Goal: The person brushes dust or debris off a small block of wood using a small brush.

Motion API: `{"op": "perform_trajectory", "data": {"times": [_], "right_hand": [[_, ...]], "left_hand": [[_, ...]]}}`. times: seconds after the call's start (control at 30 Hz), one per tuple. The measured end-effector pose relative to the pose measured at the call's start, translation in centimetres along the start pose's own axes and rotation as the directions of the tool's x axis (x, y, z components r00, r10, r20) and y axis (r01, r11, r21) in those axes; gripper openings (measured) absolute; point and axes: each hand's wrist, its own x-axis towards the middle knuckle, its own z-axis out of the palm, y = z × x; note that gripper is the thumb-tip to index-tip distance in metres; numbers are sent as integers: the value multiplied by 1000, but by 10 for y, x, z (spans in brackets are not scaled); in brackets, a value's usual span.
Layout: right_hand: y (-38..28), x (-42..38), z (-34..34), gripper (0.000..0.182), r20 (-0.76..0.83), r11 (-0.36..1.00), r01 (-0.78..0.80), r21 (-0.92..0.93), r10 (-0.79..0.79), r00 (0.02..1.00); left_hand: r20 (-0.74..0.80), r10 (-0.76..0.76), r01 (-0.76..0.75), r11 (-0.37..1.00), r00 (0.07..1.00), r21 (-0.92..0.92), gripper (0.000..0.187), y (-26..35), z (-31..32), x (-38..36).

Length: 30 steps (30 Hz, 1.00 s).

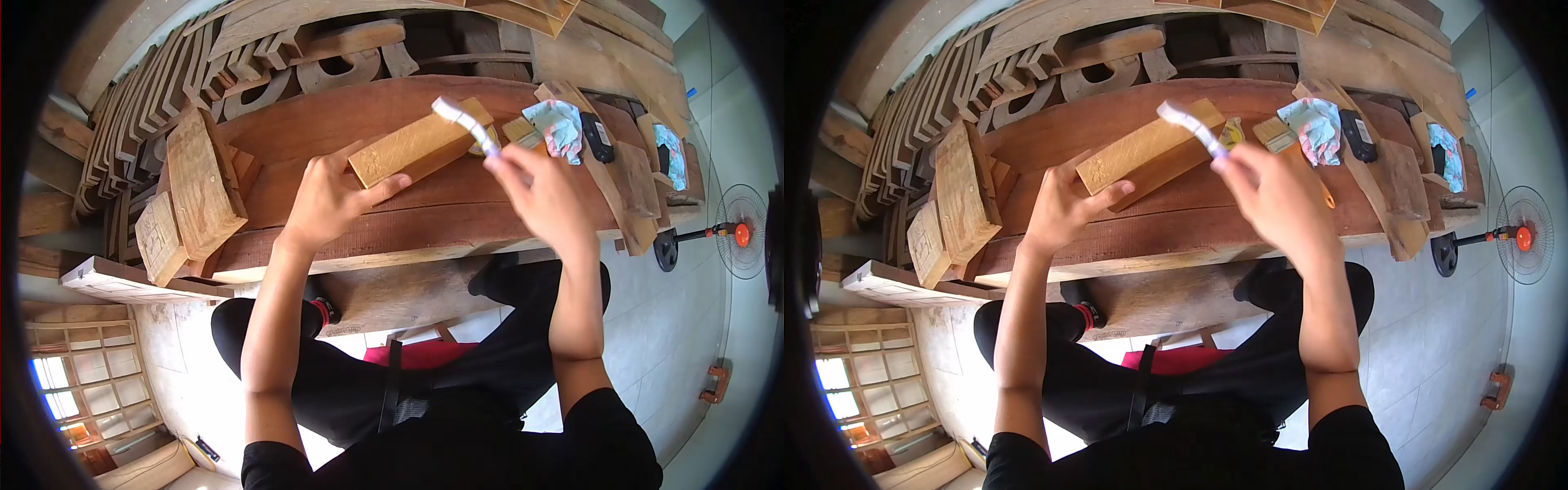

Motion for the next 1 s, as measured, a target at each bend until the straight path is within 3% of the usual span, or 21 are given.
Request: {"op": "perform_trajectory", "data": {"times": [0.07,0.1,0.17,0.2,0.23,0.3,0.33,0.37,0.47,0.5,0.57,0.6,0.63,0.7,0.77,0.83,0.9,0.97,1.0], "right_hand": [[-7,-11,9,29,128,997,34,71,-43,991],[-7,-16,10,29,150,983,119,141,-141,979],[-1,-6,1,28,89,990,53,131,-65,994],[8,3,3,29,34,993,-48,105,44,998],[14,6,0,29,-53,999,-47,-3,47,997],[7,-5,1,29,14,991,-135,10,135,991],[-11,-15,1,30,-43,998,-6,-63,4,999],[-17,-20,4,31,35,999,30,-30,-29,999],[-2,1,-3,29,-65,986,-133,-103,126,990],[6,4,-5,30,-127,974,-112,-196,88,988],[6,-7,8,31,-87,994,-81,-78,74,993],[-21,-16,1,31,-35,989,-36,-142,31,999],[-17,-16,7,32,38,998,62,-27,-61,997],[-18,-10,-3,32,16,993,-79,-86,81,997],[0,-1,-3,31,-144,969,-109,-221,78,986],[-12,-12,-5,31,-114,971,-75,-228,50,992],[-13,-18,3,31,-129,976,119,-183,-144,981],[-13,-11,-10,29,-42,983,-117,-141,113,993],[-3,-6,-7,28,-142,977,-141,-161,119,983]], "left_hand": [[21,11,-11,1000,1000,4,60,3,-1,0],[40,-30,31,999,999,-21,60,7,2,-3],[52,-59,61,998,997,-22,58,8,0,-2],[44,-44,44,999,998,-11,58,7,0,-2],[31,-29,29,1000,999,-2,58,6,0,-2],[8,-3,3,1000,1000,5,57,4,0,-1],[9,5,-5,1000,1000,6,57,4,0,-1],[17,13,-13,1000,1000,8,57,4,0,-1],[28,-84,84,996,996,4,57,0,0,-1],[30,-63,63,998,998,7,58,2,-1,-1],[34,-21,21,1000,999,10,58,9,-2,-2],[40,-16,15,1000,999,25,59,12,-2,-2],[35,-15,14,1000,999,27,59,12,-1,-2],[29,-20,19,999,999,35,59,12,0,-3],[26,-30,29,999,999,21,59,5,2,-3],[16,-24,23,999,1000,24,59,4,1,-2],[30,-13,12,999,999,47,60,7,0,-2],[39,-24,24,1000,999,13,60,7,3,-2],[35,-34,34,999,999,-4,60,8,3,-3]]}}
